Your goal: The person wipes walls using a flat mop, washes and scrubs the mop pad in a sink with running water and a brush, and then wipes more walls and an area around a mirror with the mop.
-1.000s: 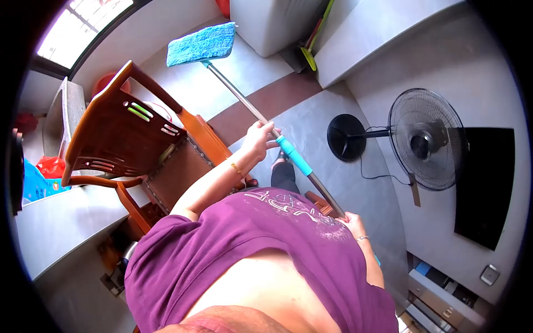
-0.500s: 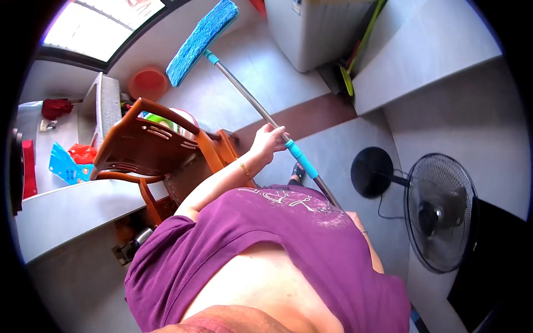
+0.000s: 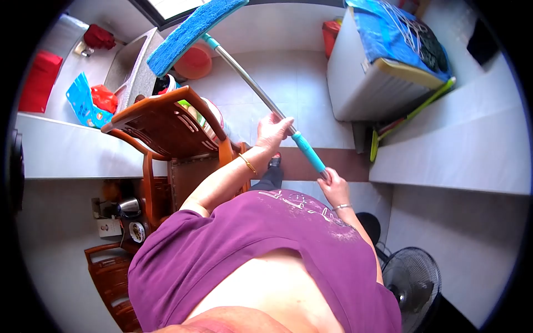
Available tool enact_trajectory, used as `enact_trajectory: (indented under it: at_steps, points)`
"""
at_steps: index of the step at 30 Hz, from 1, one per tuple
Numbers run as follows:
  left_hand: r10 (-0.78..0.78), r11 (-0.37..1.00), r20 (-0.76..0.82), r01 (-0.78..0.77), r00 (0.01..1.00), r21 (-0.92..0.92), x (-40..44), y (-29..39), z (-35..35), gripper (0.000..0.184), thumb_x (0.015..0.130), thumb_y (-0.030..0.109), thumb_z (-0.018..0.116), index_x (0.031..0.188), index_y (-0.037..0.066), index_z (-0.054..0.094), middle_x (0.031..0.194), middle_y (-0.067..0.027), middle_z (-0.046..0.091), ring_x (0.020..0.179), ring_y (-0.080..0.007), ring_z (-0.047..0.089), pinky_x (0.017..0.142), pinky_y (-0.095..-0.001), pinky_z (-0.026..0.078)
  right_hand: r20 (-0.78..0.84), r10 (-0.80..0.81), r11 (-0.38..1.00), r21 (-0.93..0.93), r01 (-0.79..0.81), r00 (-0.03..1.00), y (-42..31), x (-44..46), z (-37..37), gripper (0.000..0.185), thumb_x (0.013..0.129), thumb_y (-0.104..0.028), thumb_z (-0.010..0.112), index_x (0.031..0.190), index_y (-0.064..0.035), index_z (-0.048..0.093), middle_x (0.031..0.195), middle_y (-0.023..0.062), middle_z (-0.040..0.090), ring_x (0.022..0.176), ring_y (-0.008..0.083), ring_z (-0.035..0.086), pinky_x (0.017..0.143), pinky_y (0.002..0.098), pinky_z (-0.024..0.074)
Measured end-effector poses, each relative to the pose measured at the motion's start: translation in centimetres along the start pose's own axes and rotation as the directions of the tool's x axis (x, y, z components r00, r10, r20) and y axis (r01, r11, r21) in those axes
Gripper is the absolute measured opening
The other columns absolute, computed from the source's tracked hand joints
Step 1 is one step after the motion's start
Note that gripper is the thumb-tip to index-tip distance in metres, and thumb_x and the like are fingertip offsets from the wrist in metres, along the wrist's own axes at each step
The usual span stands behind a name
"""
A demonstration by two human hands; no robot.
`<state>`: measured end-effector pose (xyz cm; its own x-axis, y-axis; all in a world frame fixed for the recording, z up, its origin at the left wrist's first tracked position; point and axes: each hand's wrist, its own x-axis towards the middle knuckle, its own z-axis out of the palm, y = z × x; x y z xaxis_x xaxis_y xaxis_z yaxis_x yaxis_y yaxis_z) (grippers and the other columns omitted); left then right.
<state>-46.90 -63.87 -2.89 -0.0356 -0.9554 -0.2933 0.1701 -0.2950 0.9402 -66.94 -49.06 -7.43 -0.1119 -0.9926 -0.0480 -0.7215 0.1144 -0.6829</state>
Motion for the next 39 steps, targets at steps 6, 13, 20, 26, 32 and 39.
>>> enact_trajectory:
  at_steps: [6,13,20,26,32,39]
  points:
    - [-0.016,0.999,0.105,0.019,0.994,-0.028,5.3,4.2,-3.5,0.017,0.088,0.017,0.055,0.097,0.002,0.054,0.083,-0.0063,0.063,0.066,-0.0130,0.062,0.056,-0.0214,0.046,0.088,-0.014,1.000,0.017,0.012,0.996,-3.2,10.9,0.0,0.029,0.070,-0.021,0.069,0.064,-0.0045,0.046,0.053,0.0094,0.048,0.046,0.0226,0.046,0.049,0.0339,0.0399]
    - [0.040,0.974,-0.090,-0.059,0.995,-0.219,9.5,12.2,-12.5,0.053,0.090,0.009,0.047,0.136,0.001,0.023,0.135,-0.0194,0.035,0.091,-0.0217,0.060,0.073,-0.0303,0.049,0.353,-0.003,0.952,0.288,-0.106,0.936,-6.6,20.7,3.0,0.018,0.072,-0.013,0.069,0.068,-0.0015,0.056,0.054,-0.0023,0.043,0.054,0.0057,0.040,0.051,0.0253,0.0392]
    - [0.070,0.880,-0.489,-0.285,0.869,-0.381,11.3,18.2,-19.6,0.038,0.091,0.008,0.044,0.128,0.004,0.034,0.120,-0.0112,0.048,0.090,-0.0244,0.060,0.071,-0.0315,0.051,0.401,-0.200,0.943,0.326,0.065,0.894,-8.7,32.9,8.0,0.018,0.072,-0.012,0.070,0.068,-0.0022,0.055,0.054,-0.0036,0.039,0.054,0.0052,0.038,0.050,0.0247,0.0372]
    - [0.138,0.814,-0.717,-0.490,0.683,-0.311,13.5,24.4,-23.5,0.037,0.092,0.021,0.047,0.123,0.004,0.037,0.113,-0.0105,0.050,0.092,-0.0277,0.058,0.074,-0.0367,0.050,0.509,-0.364,0.894,0.425,0.141,0.780,-13.5,43.9,13.4,0.019,0.073,-0.015,0.068,0.069,-0.0013,0.055,0.054,-0.0013,0.043,0.053,0.0061,0.039,0.049,0.0266,0.0370]
    - [0.280,0.754,-0.870,-0.654,0.405,-0.061,14.6,32.1,-31.2,0.054,0.090,0.043,0.046,0.122,0.002,0.030,0.112,-0.0155,0.045,0.094,-0.0323,0.056,0.076,-0.0435,0.050,0.589,-0.469,0.864,0.462,0.202,0.658,-18.4,51.4,17.9,0.022,0.073,-0.017,0.068,0.067,-0.0022,0.053,0.053,-0.0007,0.042,0.052,0.0070,0.038,0.049,0.0273,0.0366]
    - [0.331,0.756,-0.933,-0.631,0.141,0.173,14.3,38.4,-44.8,0.088,0.085,0.055,0.045,0.140,0.000,0.004,0.139,-0.0211,0.024,0.105,-0.0336,0.049,0.083,-0.0475,0.045,0.644,-0.507,0.862,0.396,0.317,0.573,-22.0,56.7,23.8,0.030,0.071,-0.022,0.070,0.063,-0.0022,0.049,0.051,0.0077,0.044,0.048,0.0156,0.039,0.049,0.0324,0.0384]
